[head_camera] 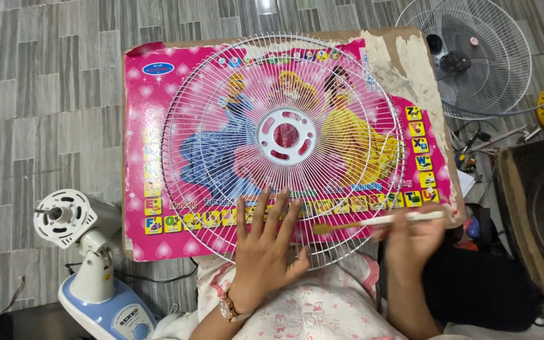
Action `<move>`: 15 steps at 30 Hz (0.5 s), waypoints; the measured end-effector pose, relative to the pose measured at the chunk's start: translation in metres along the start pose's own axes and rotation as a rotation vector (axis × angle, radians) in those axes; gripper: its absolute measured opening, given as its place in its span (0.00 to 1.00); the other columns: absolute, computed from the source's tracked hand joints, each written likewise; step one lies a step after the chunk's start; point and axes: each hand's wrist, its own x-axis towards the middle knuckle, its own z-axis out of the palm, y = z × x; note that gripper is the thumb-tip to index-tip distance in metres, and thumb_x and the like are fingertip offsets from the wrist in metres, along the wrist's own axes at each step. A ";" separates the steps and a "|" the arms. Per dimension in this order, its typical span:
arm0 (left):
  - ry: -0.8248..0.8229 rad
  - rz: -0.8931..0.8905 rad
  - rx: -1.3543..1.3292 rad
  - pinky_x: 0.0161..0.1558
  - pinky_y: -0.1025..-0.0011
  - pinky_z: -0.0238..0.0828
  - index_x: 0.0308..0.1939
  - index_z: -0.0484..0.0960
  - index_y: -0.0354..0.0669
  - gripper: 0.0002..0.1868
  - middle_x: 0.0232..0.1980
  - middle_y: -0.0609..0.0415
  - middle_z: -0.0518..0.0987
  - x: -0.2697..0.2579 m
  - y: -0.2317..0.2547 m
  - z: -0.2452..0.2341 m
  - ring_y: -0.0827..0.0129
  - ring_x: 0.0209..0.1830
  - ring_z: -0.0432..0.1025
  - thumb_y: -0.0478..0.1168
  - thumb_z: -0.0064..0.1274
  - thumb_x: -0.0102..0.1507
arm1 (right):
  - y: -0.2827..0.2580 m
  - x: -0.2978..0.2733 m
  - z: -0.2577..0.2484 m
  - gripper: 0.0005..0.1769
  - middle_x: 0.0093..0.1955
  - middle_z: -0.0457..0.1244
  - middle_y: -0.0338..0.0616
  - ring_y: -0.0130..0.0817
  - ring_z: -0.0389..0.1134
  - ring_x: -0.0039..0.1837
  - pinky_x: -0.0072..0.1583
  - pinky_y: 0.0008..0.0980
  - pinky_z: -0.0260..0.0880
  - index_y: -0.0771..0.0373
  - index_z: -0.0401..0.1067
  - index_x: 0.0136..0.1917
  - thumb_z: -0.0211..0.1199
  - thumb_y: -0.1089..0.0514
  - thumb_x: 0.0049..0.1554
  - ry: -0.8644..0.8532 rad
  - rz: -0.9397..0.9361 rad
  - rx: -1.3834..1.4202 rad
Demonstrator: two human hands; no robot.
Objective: Cleaning a fan grill using a small brush
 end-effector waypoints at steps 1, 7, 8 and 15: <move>0.000 -0.001 0.006 0.77 0.35 0.30 0.76 0.62 0.46 0.43 0.79 0.45 0.60 0.000 0.000 -0.001 0.48 0.81 0.47 0.59 0.42 0.58 | 0.001 0.014 -0.010 0.22 0.43 0.62 0.45 0.29 0.65 0.29 0.30 0.24 0.69 0.52 0.49 0.61 0.58 0.67 0.63 -0.002 0.001 0.005; 0.026 -0.013 0.001 0.76 0.37 0.30 0.74 0.65 0.45 0.43 0.78 0.45 0.62 0.003 0.002 -0.006 0.48 0.80 0.49 0.58 0.45 0.57 | -0.011 0.013 -0.001 0.20 0.49 0.56 0.45 0.28 0.59 0.31 0.30 0.23 0.60 0.49 0.46 0.62 0.54 0.65 0.70 0.099 -0.099 -0.138; 0.023 -0.004 -0.016 0.76 0.37 0.30 0.73 0.66 0.44 0.42 0.78 0.45 0.62 0.003 0.001 -0.008 0.47 0.80 0.49 0.58 0.46 0.57 | -0.015 0.003 0.007 0.20 0.45 0.58 0.45 0.29 0.61 0.30 0.31 0.24 0.63 0.50 0.47 0.62 0.53 0.67 0.68 0.035 -0.069 -0.115; 0.002 0.056 -0.095 0.75 0.34 0.31 0.72 0.69 0.48 0.38 0.78 0.44 0.60 0.004 -0.008 -0.014 0.45 0.80 0.49 0.58 0.46 0.59 | -0.010 0.000 0.010 0.18 0.46 0.57 0.41 0.29 0.61 0.31 0.31 0.23 0.64 0.49 0.48 0.63 0.52 0.66 0.71 0.046 -0.073 -0.107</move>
